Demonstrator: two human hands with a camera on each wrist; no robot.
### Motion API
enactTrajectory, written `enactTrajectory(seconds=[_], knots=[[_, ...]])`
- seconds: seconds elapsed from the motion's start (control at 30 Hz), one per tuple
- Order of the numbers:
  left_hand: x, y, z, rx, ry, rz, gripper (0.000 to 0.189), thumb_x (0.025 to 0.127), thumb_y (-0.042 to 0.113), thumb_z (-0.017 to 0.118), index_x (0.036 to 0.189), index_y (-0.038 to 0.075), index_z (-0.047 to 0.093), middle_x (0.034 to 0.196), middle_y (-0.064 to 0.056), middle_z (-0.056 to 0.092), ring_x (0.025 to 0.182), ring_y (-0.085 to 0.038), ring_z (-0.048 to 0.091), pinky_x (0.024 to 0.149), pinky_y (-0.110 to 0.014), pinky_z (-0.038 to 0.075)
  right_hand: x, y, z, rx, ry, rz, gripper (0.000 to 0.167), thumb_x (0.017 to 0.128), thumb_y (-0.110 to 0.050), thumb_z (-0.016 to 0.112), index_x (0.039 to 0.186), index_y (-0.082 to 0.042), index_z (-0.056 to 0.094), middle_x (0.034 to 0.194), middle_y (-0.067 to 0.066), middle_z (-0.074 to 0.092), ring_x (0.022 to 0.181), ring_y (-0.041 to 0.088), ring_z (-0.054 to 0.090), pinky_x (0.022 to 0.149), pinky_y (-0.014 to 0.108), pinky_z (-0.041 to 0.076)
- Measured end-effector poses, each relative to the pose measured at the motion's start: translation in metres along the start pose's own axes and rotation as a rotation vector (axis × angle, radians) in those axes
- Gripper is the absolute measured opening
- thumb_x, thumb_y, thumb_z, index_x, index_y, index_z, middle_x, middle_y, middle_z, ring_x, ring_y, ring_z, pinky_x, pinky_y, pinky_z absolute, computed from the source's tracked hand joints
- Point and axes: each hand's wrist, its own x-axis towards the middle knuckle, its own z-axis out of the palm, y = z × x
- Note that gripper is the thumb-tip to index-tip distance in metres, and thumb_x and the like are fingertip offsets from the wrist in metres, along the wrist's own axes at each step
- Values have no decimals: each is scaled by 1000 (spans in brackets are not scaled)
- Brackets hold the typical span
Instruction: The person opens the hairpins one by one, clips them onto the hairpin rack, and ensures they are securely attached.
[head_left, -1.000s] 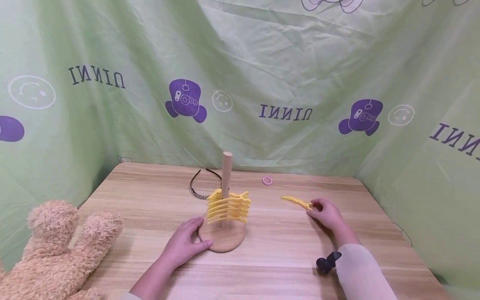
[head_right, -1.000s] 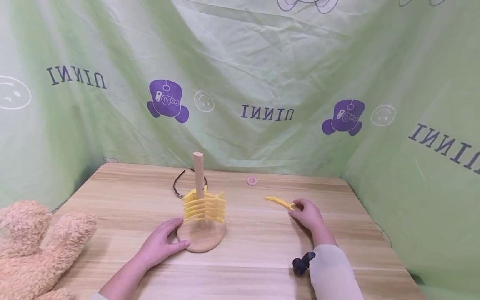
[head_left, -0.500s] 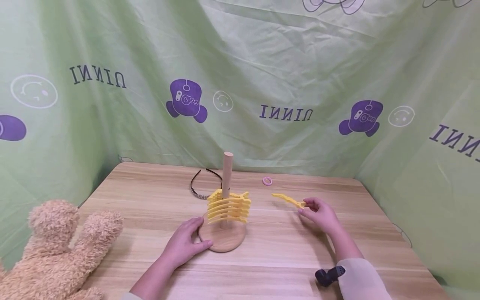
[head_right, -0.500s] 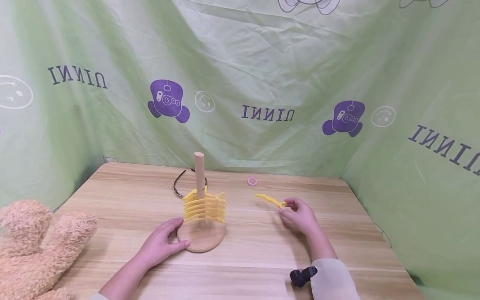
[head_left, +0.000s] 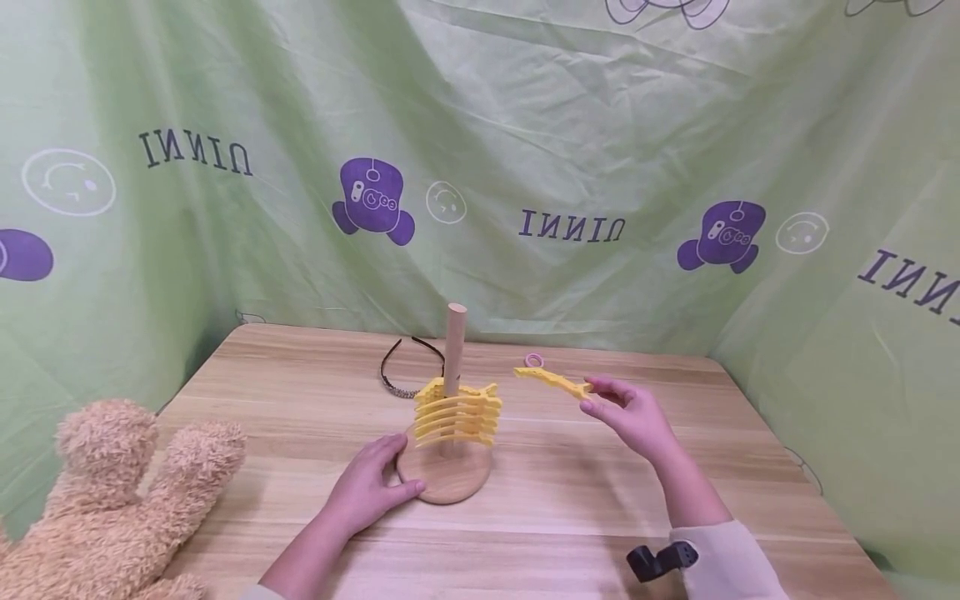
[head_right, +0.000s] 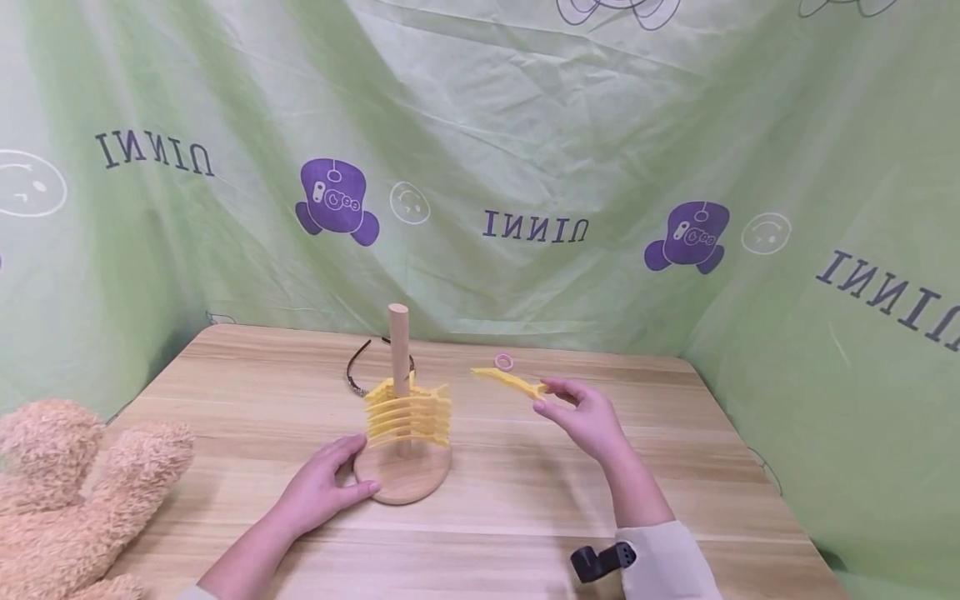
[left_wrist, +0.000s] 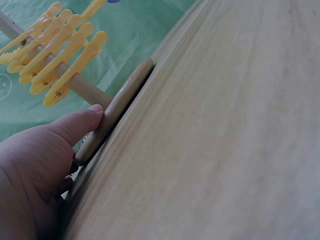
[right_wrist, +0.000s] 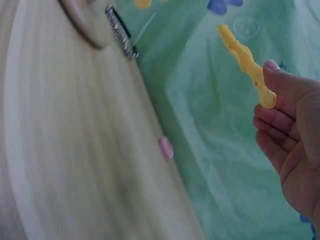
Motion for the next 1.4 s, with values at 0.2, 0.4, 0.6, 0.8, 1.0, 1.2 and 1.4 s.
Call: enactTrajectory(seconds=[0.2, 0.4, 0.6, 0.8, 1.0, 1.2, 1.4], knots=[[1, 0, 0, -6, 10, -1, 82, 76, 46, 80, 137, -3, 53, 143, -22, 52, 136, -43, 43, 115, -58, 32, -2, -27, 5, -41, 30, -97, 42, 86, -24, 76, 121, -2, 67, 113, 17, 70, 116, 35, 62, 102, 51, 50], [1, 0, 0, -24, 17, -16, 82, 75, 44, 81, 136, -2, 53, 142, -22, 53, 136, -42, 44, 115, -57, 33, 4, -45, 14, -44, 41, -165, 31, 87, -18, 75, 112, 0, 71, 101, 15, 74, 104, 31, 68, 87, 31, 58], [1, 0, 0, -22, 25, -8, 81, 75, 44, 82, 135, -3, 54, 140, -21, 54, 134, -41, 46, 114, -56, 34, 13, -64, 30, 25, -4, -216, 25, 86, -11, 75, 107, 2, 72, 108, 18, 74, 105, 31, 69, 75, 15, 55], [3, -1, 1, -20, 29, 2, 81, 75, 44, 82, 134, -4, 55, 139, -22, 55, 133, -41, 47, 114, -56, 35, 17, -80, 50, 44, -27, -273, 22, 84, -9, 76, 103, 2, 73, 106, 18, 74, 105, 33, 69, 78, 22, 58], [3, -1, 1, -14, 27, 3, 81, 75, 45, 81, 134, -4, 55, 139, -21, 55, 134, -41, 47, 114, -56, 35, 20, -87, 64, 47, -79, -264, 25, 85, -13, 76, 107, 0, 73, 102, 15, 75, 104, 30, 69, 83, 36, 60], [1, 0, 1, -15, 27, 2, 81, 75, 44, 82, 134, -4, 55, 139, -22, 55, 133, -41, 47, 114, -56, 35, 21, -90, 70, 26, -93, -256, 23, 85, -14, 76, 105, -2, 74, 101, 13, 75, 103, 28, 68, 86, 40, 59], [0, 1, 1, -16, 32, 6, 80, 75, 44, 82, 134, -4, 55, 139, -22, 55, 133, -41, 47, 114, -56, 35, 18, -92, 73, -17, -97, -299, 22, 84, -15, 77, 103, -4, 75, 101, 11, 74, 102, 25, 67, 88, 42, 58]])
